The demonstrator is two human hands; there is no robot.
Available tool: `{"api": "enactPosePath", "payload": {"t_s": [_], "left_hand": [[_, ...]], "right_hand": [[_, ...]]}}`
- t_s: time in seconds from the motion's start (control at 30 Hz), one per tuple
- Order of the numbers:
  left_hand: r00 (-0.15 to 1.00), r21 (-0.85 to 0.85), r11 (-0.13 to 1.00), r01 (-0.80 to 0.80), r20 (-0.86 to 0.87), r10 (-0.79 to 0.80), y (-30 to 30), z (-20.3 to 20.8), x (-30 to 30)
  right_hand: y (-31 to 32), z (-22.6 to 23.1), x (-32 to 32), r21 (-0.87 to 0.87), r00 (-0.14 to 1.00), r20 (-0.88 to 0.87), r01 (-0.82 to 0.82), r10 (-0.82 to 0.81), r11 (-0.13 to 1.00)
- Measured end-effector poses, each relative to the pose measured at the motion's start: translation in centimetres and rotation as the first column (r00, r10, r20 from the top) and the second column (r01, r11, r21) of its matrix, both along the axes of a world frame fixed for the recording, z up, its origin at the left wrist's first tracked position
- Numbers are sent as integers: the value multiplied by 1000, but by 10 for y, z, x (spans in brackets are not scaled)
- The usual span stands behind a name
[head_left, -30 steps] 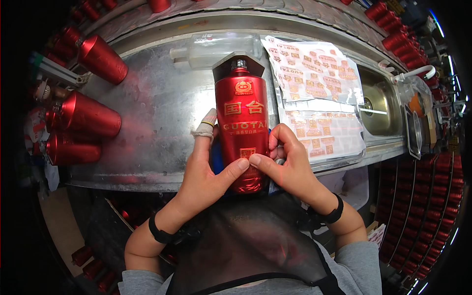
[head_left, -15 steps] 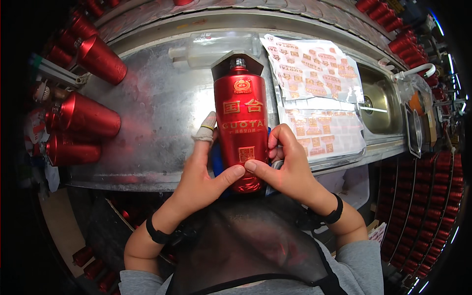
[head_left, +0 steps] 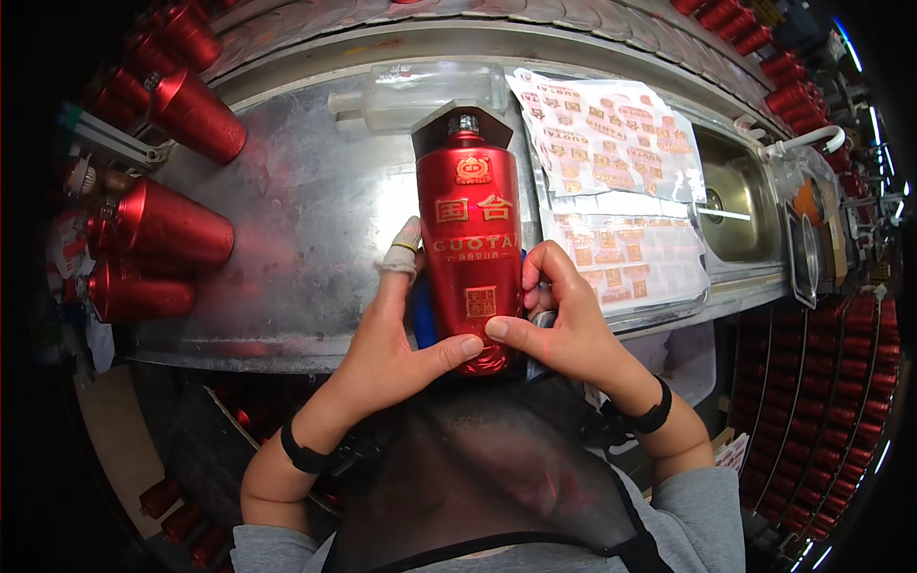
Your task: Applying labels and stickers to red liquor bottles on a factory assembly line.
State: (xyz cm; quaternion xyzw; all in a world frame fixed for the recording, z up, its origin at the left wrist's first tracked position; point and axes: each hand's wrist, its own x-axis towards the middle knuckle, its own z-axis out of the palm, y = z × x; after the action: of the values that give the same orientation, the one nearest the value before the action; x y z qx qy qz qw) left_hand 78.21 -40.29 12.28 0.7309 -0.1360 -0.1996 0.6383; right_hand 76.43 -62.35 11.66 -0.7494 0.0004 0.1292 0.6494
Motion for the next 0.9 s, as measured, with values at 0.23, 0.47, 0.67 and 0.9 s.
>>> {"api": "enactPosePath", "payload": {"t_s": [0.23,0.47,0.67,0.9], "left_hand": [[997,-97,992,-77,-37,74,-13,2,8],[993,-128,987,-99,-69,91,-21,8,7],[1000,-93,995,-23,-1,23,-13,0,3],[993,-125,990,-59,-106,46,-13,5,6]], "right_hand": [[6,2,1,-61,999,3,39,-39,997],[6,0,-2,35,997,-61,55,-53,998],[5,5,-2,8,998,-21,55,-55,998],[12,16,5,-130,997,-9,71,-73,989]]}}
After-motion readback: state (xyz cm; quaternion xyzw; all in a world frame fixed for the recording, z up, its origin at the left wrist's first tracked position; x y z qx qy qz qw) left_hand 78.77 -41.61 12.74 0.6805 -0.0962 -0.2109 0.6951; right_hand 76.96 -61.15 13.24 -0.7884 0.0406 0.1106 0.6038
